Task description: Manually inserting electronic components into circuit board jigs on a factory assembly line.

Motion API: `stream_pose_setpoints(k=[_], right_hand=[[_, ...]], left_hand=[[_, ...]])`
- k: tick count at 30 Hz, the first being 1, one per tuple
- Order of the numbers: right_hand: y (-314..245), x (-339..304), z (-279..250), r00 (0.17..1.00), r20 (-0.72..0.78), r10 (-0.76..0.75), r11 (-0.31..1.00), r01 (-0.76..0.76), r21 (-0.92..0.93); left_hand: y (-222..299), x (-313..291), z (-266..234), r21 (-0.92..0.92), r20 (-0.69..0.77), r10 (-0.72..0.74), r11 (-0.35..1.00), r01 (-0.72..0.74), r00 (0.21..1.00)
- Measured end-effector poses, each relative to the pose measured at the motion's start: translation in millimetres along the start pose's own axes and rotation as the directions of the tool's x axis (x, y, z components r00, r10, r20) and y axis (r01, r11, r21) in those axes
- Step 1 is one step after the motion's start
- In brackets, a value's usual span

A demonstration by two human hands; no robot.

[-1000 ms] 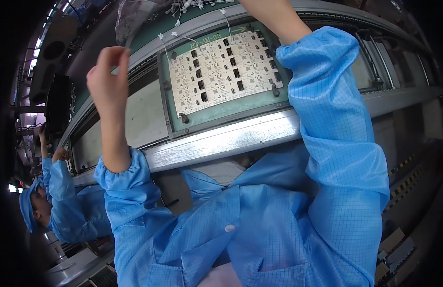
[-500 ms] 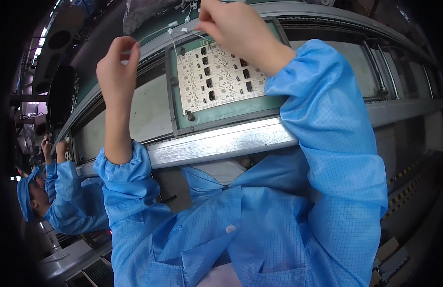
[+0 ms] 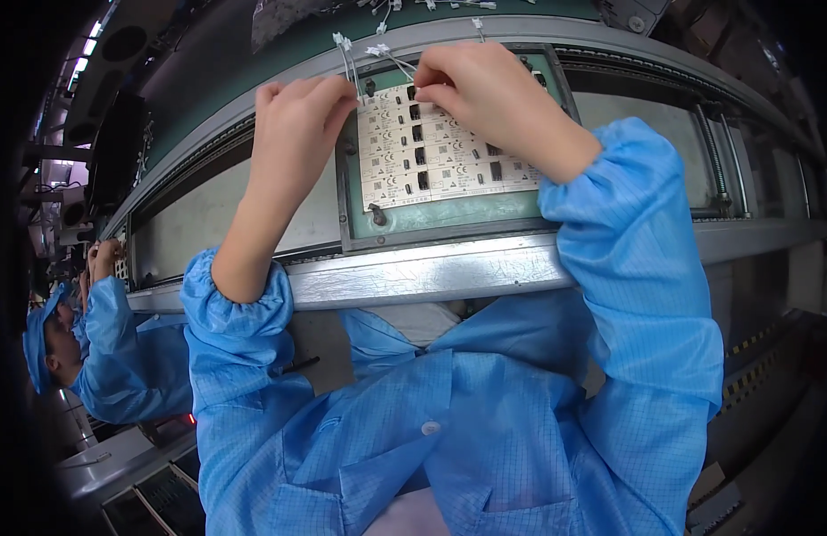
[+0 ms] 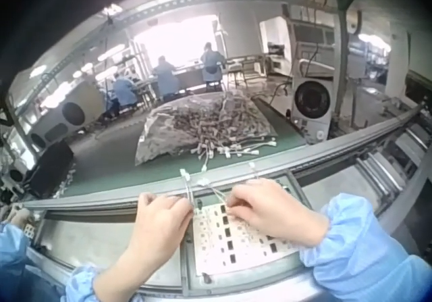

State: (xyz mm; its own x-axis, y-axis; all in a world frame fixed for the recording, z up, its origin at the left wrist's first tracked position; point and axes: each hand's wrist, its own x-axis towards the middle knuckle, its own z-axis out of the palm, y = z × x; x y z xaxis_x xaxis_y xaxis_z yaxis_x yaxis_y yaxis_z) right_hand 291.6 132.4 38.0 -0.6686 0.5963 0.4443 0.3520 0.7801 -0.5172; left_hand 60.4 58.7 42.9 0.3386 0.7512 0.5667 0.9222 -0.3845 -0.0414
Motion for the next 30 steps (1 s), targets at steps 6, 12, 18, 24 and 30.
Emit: stream_pose_setpoints(k=[6,12,18,24,30], right_hand=[[-8.8,-10.8,0.9,0.997,-0.007,0.081,0.995,-0.08,0.061],[2.2,-10.2,2.3,0.999,0.024,0.037,0.998,-0.036,-0.05],[3.9,-10.7,2.0,1.0,-0.017,-0.02,0.993,0.017,-0.119],[4.0,-11.0,1.5,0.995,-0.091,0.038,0.998,-0.042,-0.041],[7.2,-10.8,3.0,0.997,-0.08,0.018,0.999,-0.021,-0.045]], left_hand=[[-0.5,-3.7,-0.5,-0.135,0.149,-0.095,0.984,0.116,0.984],[5.8,-4.6,-1.4,-0.256,0.315,-0.344,0.867,0.428,0.885],[7.5,-3.8,-3.3,-0.212,0.339,-0.366,0.868,0.449,0.867],[5.2,-1.0,-4.5,-0.237,0.384,-0.382,0.839,0.49,0.841],[12.5,0.1,-10.3,-0.151,0.328,-0.345,0.9,0.409,0.88]])
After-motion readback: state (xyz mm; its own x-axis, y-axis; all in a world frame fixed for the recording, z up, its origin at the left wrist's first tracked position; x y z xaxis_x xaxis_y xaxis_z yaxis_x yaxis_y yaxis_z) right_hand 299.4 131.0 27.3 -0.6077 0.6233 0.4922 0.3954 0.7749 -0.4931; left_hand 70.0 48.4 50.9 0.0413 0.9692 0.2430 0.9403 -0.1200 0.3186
